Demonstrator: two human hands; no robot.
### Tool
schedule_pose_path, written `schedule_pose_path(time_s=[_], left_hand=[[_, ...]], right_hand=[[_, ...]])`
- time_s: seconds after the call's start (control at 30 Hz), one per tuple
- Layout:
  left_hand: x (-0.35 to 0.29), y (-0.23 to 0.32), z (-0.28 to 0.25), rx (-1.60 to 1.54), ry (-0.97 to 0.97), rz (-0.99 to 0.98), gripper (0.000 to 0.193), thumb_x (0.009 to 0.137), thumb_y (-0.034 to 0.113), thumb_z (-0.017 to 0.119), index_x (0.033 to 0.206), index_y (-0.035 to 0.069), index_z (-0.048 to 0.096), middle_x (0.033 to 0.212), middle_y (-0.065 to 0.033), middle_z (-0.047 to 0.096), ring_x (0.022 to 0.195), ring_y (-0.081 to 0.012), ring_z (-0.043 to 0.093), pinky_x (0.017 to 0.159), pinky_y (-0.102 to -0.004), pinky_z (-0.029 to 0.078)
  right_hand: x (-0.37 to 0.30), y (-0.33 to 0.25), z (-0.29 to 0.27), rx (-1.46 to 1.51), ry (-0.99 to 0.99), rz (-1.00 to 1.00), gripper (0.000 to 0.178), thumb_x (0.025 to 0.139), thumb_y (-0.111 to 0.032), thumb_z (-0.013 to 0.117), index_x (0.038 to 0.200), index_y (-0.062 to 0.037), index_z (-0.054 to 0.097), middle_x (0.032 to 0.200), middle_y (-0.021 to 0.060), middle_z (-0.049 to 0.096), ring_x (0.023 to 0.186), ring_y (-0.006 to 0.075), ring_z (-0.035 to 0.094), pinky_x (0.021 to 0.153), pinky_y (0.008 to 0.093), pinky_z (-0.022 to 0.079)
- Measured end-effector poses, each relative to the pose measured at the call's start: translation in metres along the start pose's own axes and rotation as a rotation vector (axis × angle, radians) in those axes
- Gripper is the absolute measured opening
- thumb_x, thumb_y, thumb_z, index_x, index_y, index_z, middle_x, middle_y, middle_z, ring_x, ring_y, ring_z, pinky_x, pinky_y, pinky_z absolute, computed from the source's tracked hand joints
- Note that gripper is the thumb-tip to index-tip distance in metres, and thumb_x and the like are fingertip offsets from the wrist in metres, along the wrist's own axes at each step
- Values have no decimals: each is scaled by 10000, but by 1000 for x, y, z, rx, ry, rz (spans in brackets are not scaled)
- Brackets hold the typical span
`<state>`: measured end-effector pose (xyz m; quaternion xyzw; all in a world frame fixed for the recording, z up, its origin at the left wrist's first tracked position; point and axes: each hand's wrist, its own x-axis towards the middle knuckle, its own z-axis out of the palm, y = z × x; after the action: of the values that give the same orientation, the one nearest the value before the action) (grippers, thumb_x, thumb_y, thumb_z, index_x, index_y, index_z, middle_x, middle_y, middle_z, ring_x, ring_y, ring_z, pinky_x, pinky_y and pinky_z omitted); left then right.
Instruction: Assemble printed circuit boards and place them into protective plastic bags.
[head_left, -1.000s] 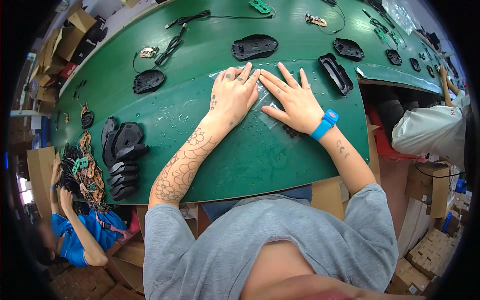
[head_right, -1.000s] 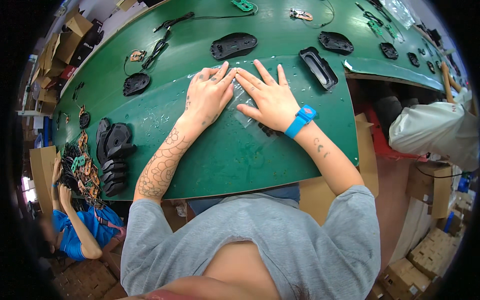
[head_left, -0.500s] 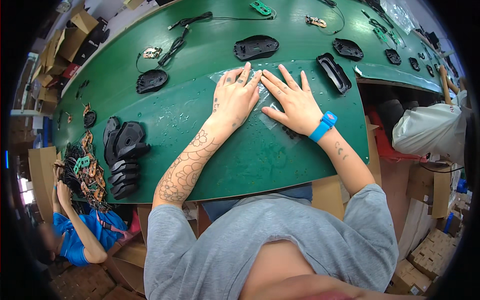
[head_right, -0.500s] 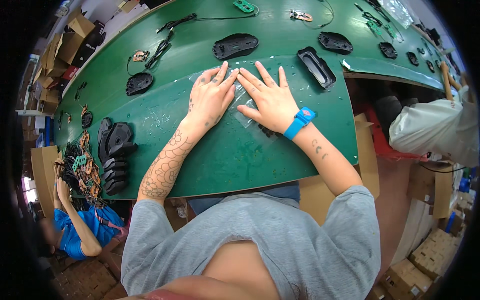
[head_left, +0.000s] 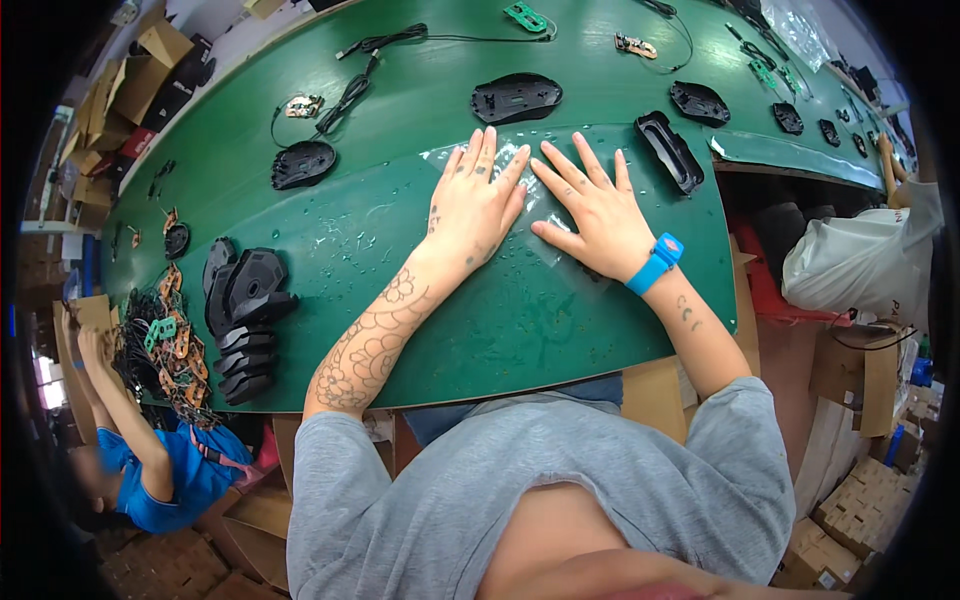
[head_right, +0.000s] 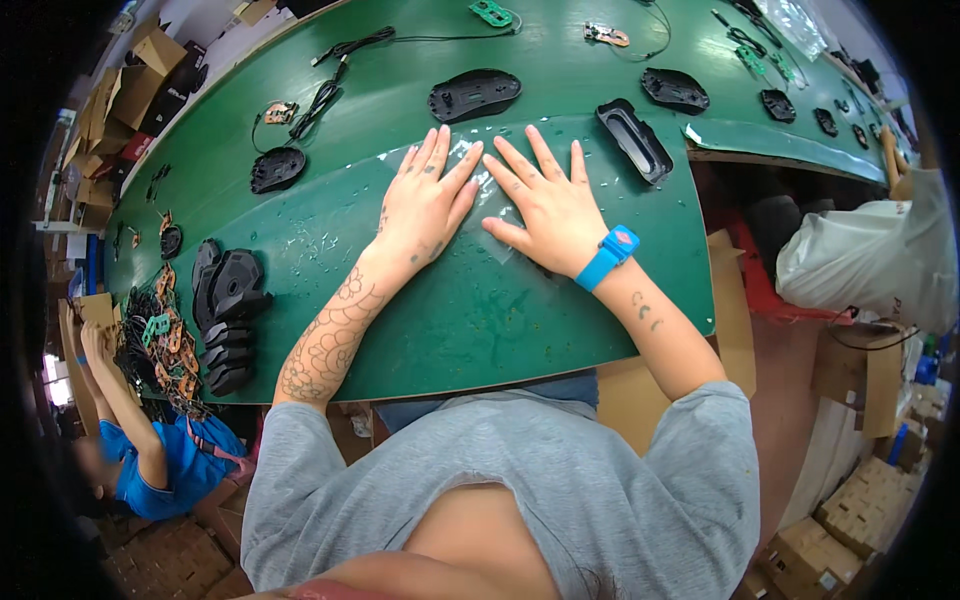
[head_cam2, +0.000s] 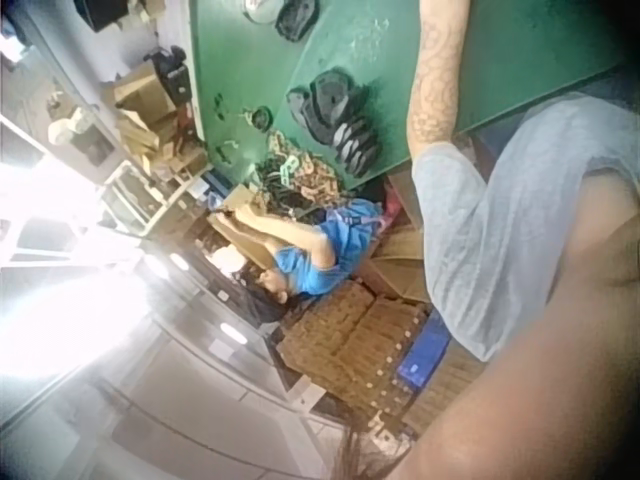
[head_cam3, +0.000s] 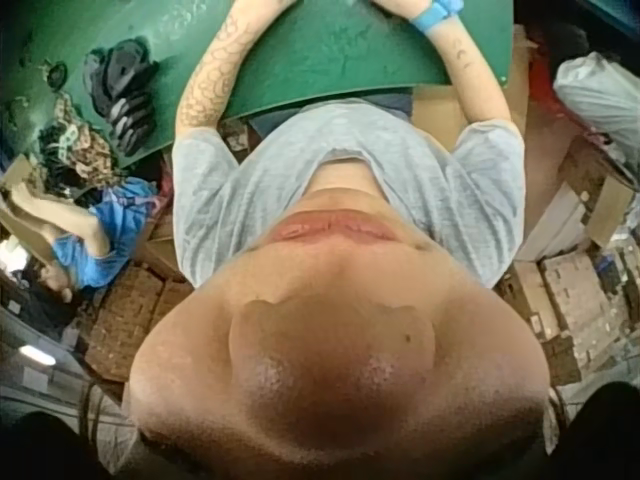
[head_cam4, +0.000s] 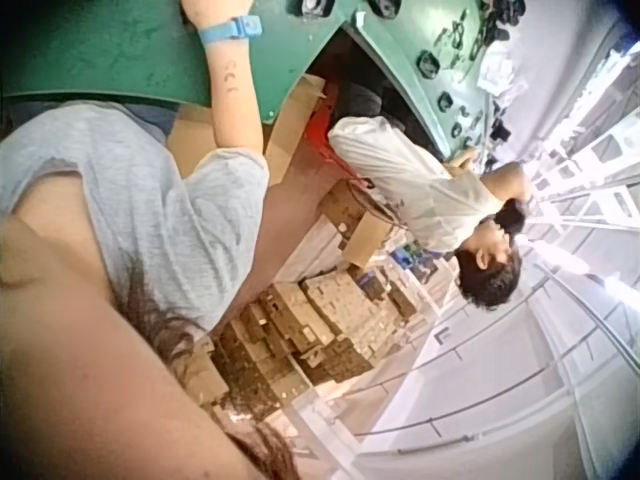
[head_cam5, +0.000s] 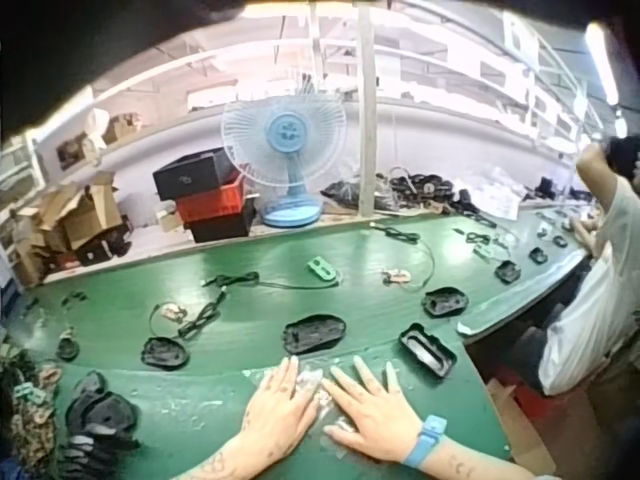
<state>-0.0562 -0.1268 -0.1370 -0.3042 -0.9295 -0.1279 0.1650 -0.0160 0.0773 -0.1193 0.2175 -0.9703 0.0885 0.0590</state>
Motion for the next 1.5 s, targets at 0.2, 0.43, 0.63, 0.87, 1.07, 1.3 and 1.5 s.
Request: schedule_pose_path(time_s=[0.2, 0.43, 0.63, 0.87, 1.07, 1.3, 1.5], left_hand=[[5, -3, -4, 15, -4, 8, 489, 950, 322, 598, 1405, 143, 570, 1471, -279, 469, 1394, -382, 448, 1147, -463, 353], [-10, 4, -7, 59, -9, 12, 490, 945, 328, 609, 1402, 154, 574, 1465, -273, 479, 1392, -380, 453, 1138, -460, 366], [-7, 2, -13, 32, -36, 14, 487, 946, 332, 612, 1399, 156, 576, 1458, -274, 485, 1391, -382, 453, 1138, -459, 366], [-6, 3, -9, 49, -42, 13, 489, 952, 348, 600, 1399, 151, 575, 1455, -275, 488, 1389, -383, 455, 1133, -457, 373], [2, -2, -8, 5, -39, 23, 495, 958, 373, 584, 1400, 150, 572, 1455, -276, 487, 1389, -386, 453, 1137, -457, 368], [-1, 3, -12, 52, -80, 11, 492, 963, 370, 579, 1408, 162, 564, 1470, -267, 474, 1396, -380, 445, 1141, -444, 365], [5, 0, -19, 52, -149, 8, 484, 972, 346, 585, 1428, 190, 548, 1502, -246, 446, 1403, -362, 440, 1132, -423, 383]], right_hand=[[3, 1, 0, 20, -17, 9, 741, 924, -526, 576, 1550, -191, 365, 1642, 10, 273, 1539, 318, 132, 1181, 676, 119], [-6, -1, -4, 39, -63, -1, 747, 913, -519, 594, 1549, -200, 368, 1641, 21, 274, 1538, 322, 134, 1178, 682, 124], [-5, -3, 0, 59, -11, -8, 750, 907, -518, 602, 1546, -202, 370, 1637, 33, 279, 1534, 332, 140, 1173, 689, 127], [-6, 0, -1, 33, -14, -7, 751, 905, -523, 600, 1545, -203, 372, 1637, 34, 277, 1534, 339, 135, 1173, 689, 130], [0, 3, 2, 31, 3, -3, 745, 910, -520, 599, 1545, -203, 373, 1639, 29, 272, 1535, 336, 131, 1173, 687, 135], [-5, 4, 1, 46, -13, 7, 736, 904, -517, 600, 1527, -184, 394, 1621, 54, 305, 1526, 355, 152, 1163, 698, 148], [-2, 3, -2, 53, -22, 22, 721, 912, -496, 614, 1532, -199, 395, 1627, 40, 293, 1534, 340, 135, 1169, 690, 148]])
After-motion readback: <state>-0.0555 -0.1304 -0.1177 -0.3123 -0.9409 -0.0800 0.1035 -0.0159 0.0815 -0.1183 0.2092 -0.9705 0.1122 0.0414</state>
